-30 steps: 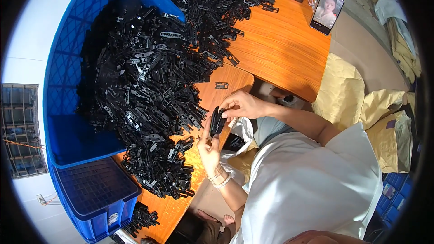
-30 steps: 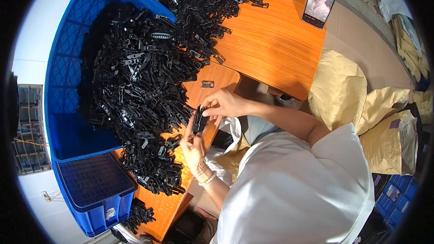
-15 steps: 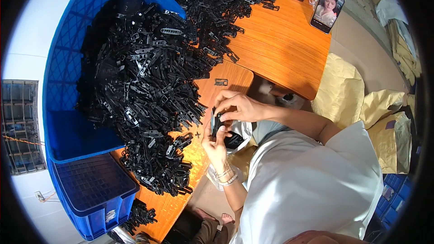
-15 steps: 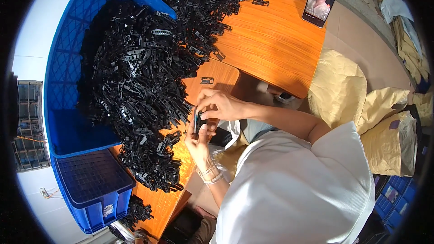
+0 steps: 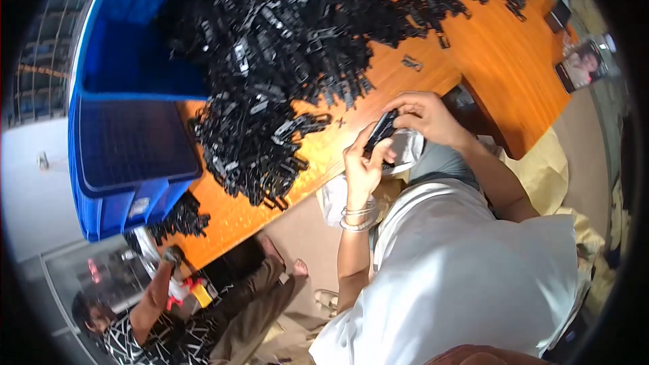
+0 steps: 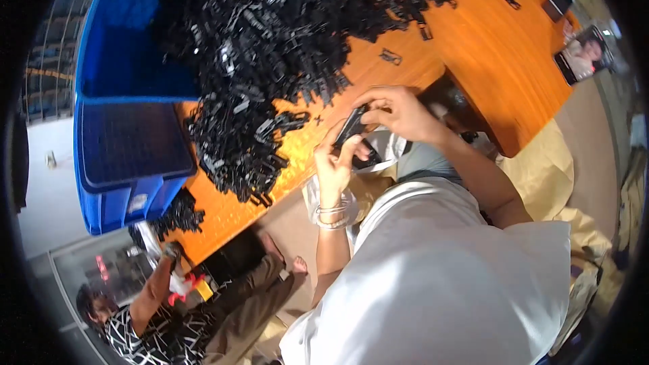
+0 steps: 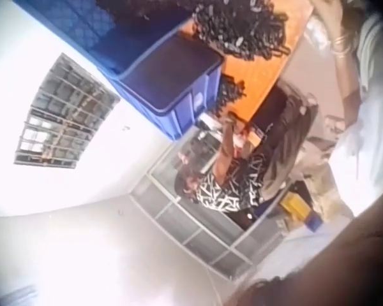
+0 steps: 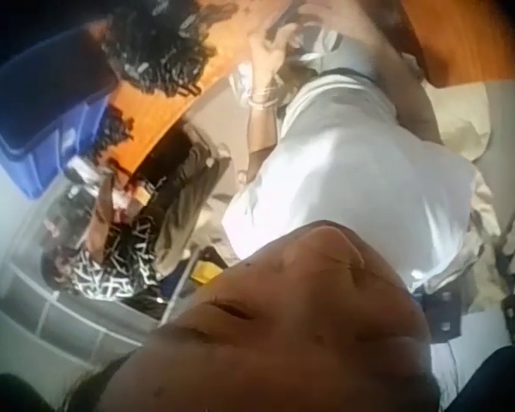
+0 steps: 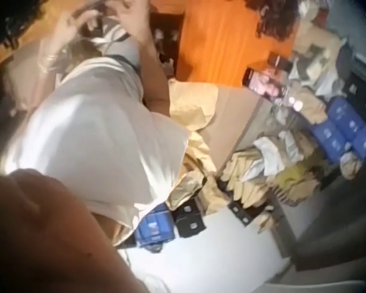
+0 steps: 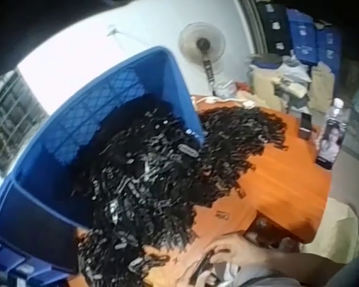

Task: Assembling small black plastic components at a manufacturing workstation.

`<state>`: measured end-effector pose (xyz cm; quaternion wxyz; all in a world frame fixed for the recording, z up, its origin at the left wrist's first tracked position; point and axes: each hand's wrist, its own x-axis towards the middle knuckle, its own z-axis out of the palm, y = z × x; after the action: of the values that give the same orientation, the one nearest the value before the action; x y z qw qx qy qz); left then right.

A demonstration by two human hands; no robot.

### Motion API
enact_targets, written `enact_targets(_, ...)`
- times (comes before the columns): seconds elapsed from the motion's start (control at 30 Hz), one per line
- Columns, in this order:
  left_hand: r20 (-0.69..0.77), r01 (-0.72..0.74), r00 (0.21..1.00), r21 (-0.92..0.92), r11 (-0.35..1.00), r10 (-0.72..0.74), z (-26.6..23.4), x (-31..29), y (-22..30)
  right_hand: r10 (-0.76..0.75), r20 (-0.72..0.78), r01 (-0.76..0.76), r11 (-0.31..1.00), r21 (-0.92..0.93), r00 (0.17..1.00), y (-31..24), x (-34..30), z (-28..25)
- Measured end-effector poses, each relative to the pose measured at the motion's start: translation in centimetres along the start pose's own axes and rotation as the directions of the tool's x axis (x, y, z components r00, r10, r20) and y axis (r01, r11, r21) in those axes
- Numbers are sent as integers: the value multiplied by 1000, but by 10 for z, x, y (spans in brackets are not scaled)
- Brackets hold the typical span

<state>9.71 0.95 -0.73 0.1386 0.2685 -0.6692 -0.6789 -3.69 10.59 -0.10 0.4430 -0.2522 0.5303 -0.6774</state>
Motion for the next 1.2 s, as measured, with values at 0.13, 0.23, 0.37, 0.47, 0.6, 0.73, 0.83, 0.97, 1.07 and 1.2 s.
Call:
enact_targets(0.13,28,-155,988,249,956,153,-7,-6,-6,9,21,-9,1000,5,1000,9,-3,3)
enact_targets(0.23,-123,-190,956,431,882,266,-24,-8,-3,-49,77,84,832,-549,996,12,-7,6)
enact_targets(0.37,-219,-157,817,807,570,534,-55,10,-8,-146,273,284,763,-581,951,32,-12,15)
enact_targets(0.47,-137,-74,863,918,390,485,-68,29,-1,-188,307,340,741,-579,933,34,-10,15)
enact_targets(0.6,35,-128,875,978,162,483,-81,40,-1,-145,135,196,815,-545,980,31,-7,3)
enact_targets(0.73,121,-242,819,959,148,560,-90,43,-2,-380,-216,87,640,-764,899,32,12,-25)
enact_targets(0.83,66,-244,798,944,221,600,-86,44,-1,-527,-366,-47,523,-851,767,20,28,-38)
enact_targets(0.97,-242,-167,840,737,655,486,-65,38,2,-652,-130,61,262,-963,747,20,31,-43)
enact_targets(1.07,-104,23,994,-108,994,-34,-44,35,7,-613,-8,295,392,-871,790,3,18,-18)
enact_targets(1.2,254,347,938,-678,648,-237,-21,40,14,-636,215,596,475,-648,741,-17,10,2)
